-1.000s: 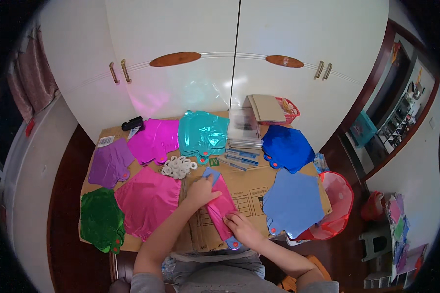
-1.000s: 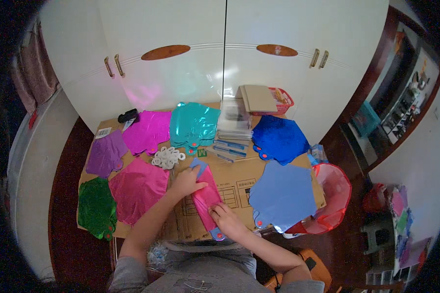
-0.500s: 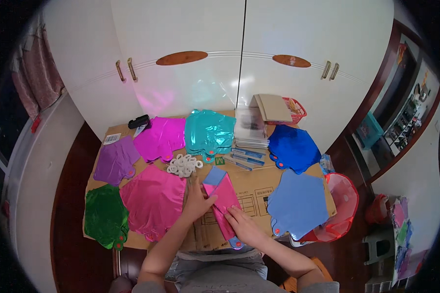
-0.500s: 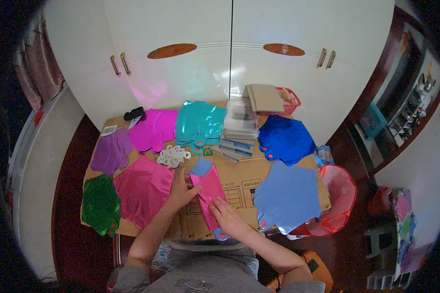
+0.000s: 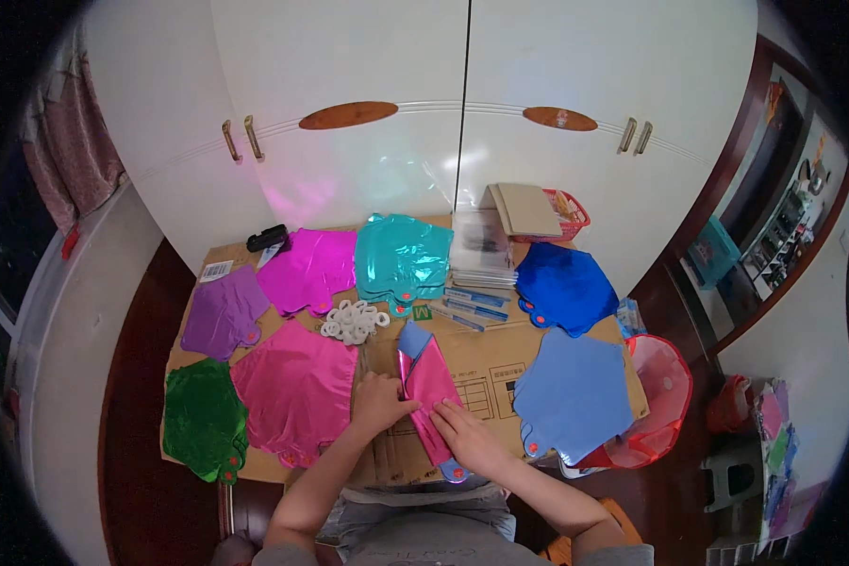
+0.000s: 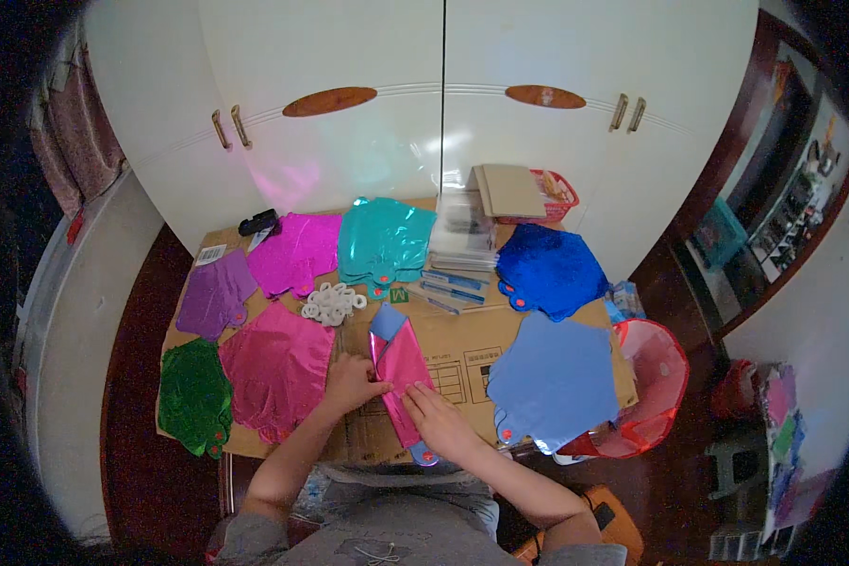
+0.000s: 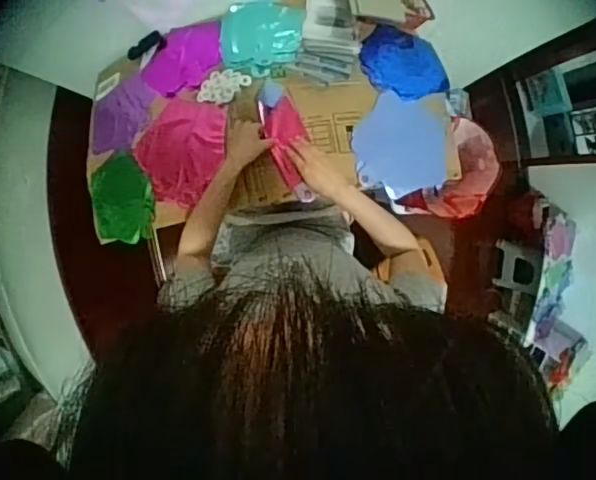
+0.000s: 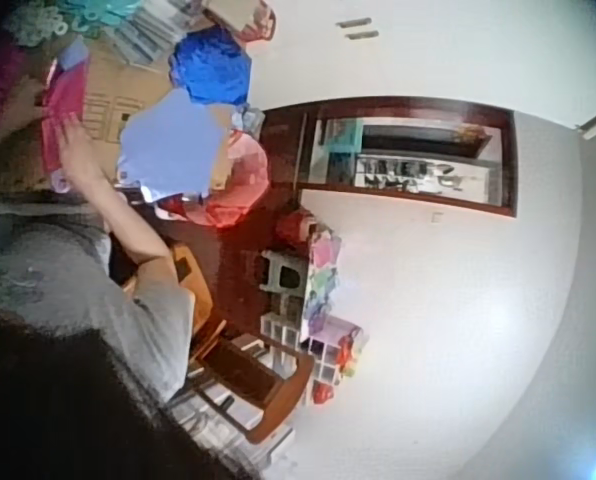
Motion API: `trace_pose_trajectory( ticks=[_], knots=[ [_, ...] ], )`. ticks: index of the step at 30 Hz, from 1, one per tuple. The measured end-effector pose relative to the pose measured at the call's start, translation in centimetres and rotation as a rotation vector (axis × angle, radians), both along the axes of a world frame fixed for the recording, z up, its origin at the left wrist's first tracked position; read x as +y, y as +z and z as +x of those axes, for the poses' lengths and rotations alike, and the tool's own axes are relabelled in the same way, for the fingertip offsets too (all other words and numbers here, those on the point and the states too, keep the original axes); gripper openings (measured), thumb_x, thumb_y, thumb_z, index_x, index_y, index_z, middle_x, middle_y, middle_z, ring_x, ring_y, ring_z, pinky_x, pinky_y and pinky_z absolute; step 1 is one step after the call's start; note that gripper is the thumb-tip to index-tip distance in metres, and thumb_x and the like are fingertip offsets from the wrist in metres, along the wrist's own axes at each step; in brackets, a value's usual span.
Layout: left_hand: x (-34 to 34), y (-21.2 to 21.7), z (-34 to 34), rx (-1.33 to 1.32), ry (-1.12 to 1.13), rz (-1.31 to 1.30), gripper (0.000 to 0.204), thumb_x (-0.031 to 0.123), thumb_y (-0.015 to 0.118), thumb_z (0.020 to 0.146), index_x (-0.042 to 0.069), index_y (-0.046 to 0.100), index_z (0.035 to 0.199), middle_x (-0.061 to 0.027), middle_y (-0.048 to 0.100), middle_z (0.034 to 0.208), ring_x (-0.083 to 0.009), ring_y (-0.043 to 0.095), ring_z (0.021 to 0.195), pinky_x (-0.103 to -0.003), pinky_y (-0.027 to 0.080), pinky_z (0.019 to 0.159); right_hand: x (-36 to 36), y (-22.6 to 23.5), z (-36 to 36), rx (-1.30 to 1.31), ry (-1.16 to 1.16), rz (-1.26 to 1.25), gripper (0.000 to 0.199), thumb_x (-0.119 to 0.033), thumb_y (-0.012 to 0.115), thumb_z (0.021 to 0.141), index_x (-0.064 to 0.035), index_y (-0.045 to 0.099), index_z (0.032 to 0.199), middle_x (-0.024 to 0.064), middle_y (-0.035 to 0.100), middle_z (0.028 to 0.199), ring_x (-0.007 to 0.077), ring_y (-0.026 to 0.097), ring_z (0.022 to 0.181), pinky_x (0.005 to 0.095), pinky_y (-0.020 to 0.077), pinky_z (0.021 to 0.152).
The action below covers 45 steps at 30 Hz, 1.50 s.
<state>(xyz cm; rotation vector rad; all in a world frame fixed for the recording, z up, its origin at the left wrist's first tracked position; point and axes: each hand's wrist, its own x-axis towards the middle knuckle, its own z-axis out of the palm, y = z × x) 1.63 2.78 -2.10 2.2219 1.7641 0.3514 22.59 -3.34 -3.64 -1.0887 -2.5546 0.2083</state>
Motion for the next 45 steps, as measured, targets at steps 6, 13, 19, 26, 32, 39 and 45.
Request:
trace_pose_trajectory(
  ticks=[6, 13, 19, 26, 32, 39, 45],
  knots=[
    [0.3, -0.7, -0.4, -0.105, 0.054, 0.056, 0.040, 0.044, 0.074, 0.067, 0.005, 0.064, 0.069, -0.0103, 0.060, 0.079, -0.0300, 0.055, 0.088, -0.044, 0.042, 0.075, 1.5, -0.1, -0.4, -0.012, 0.029, 0.014, 0.045, -0.010, 0.047, 0.083, 0.0023, 0.047, 0.127, 0.0172, 0.045, 0.134, 0.0315, 0.041, 0.128, 0.0408, 0.0359, 0.105],
    [0.0, -1.2, -0.5, -0.068, 0.005, 0.112, 0.039, 0.040, 0.072, 0.071, 0.004, 0.065, 0.081, -0.0110, 0.061, 0.089, -0.0302, 0.052, 0.095, -0.044, 0.041, 0.078, 1.6, 0.7, -0.5, -0.011, 0.031, -0.040, 0.042, -0.010, 0.046, 0.085, 0.0011, 0.049, 0.125, 0.0178, 0.045, 0.134, 0.0309, 0.041, 0.128, 0.0409, 0.0340, 0.107],
    [-0.3, -1.6, -0.8, -0.139, -0.077, 0.185, 0.038, 0.037, 0.070, 0.074, 0.003, 0.063, 0.088, -0.0124, 0.061, 0.091, -0.0306, 0.051, 0.097, -0.044, 0.040, 0.080, 1.7, 0.8, -0.6, 0.021, 0.028, -0.093, 0.040, -0.009, 0.046, 0.085, 0.0006, 0.049, 0.124, 0.0186, 0.044, 0.135, 0.0323, 0.040, 0.129, 0.0413, 0.0324, 0.108],
    [-0.8, -1.2, -0.2, -0.095, -0.002, 0.147, 0.037, 0.038, 0.070, 0.072, 0.003, 0.063, 0.083, -0.0114, 0.062, 0.089, -0.0295, 0.053, 0.095, -0.045, 0.040, 0.077, 1.7, 0.7, -0.6, 0.005, 0.044, -0.045, 0.041, -0.010, 0.047, 0.085, -0.0005, 0.049, 0.125, 0.0174, 0.045, 0.135, 0.0315, 0.039, 0.130, 0.0414, 0.0316, 0.109],
    [-0.7, -1.7, -0.3, -0.138, -0.018, 0.156, 0.039, 0.042, 0.070, 0.072, 0.004, 0.062, 0.078, -0.0095, 0.063, 0.082, -0.0290, 0.055, 0.091, -0.046, 0.038, 0.074, 1.8, 0.6, -0.6, -0.005, 0.064, -0.008, 0.042, -0.010, 0.046, 0.085, -0.0002, 0.049, 0.125, 0.0165, 0.045, 0.134, 0.0302, 0.040, 0.129, 0.0409, 0.0321, 0.108],
    [-1.0, -2.3, -0.3, -0.174, -0.025, 0.207, 0.036, 0.039, 0.069, 0.073, 0.005, 0.061, 0.078, -0.0094, 0.063, 0.081, -0.0290, 0.055, 0.088, -0.046, 0.037, 0.073, 1.6, -0.4, -0.7, 0.029, -0.035, 0.001, 0.042, -0.010, 0.046, 0.085, 0.0057, 0.047, 0.124, 0.0209, 0.046, 0.131, 0.0349, 0.042, 0.126, 0.0409, 0.0354, 0.105],
    [-1.2, -2.0, -0.3, -0.189, -0.046, 0.245, 0.036, 0.038, 0.069, 0.073, 0.004, 0.060, 0.080, -0.0096, 0.062, 0.082, -0.0288, 0.055, 0.090, -0.045, 0.036, 0.073, 1.4, -0.7, -0.8, -0.052, -0.118, 0.035, 0.044, -0.010, 0.046, 0.085, 0.0092, 0.045, 0.124, 0.0251, 0.042, 0.132, 0.0382, 0.042, 0.124, 0.0414, 0.0399, 0.101]
  ],
)
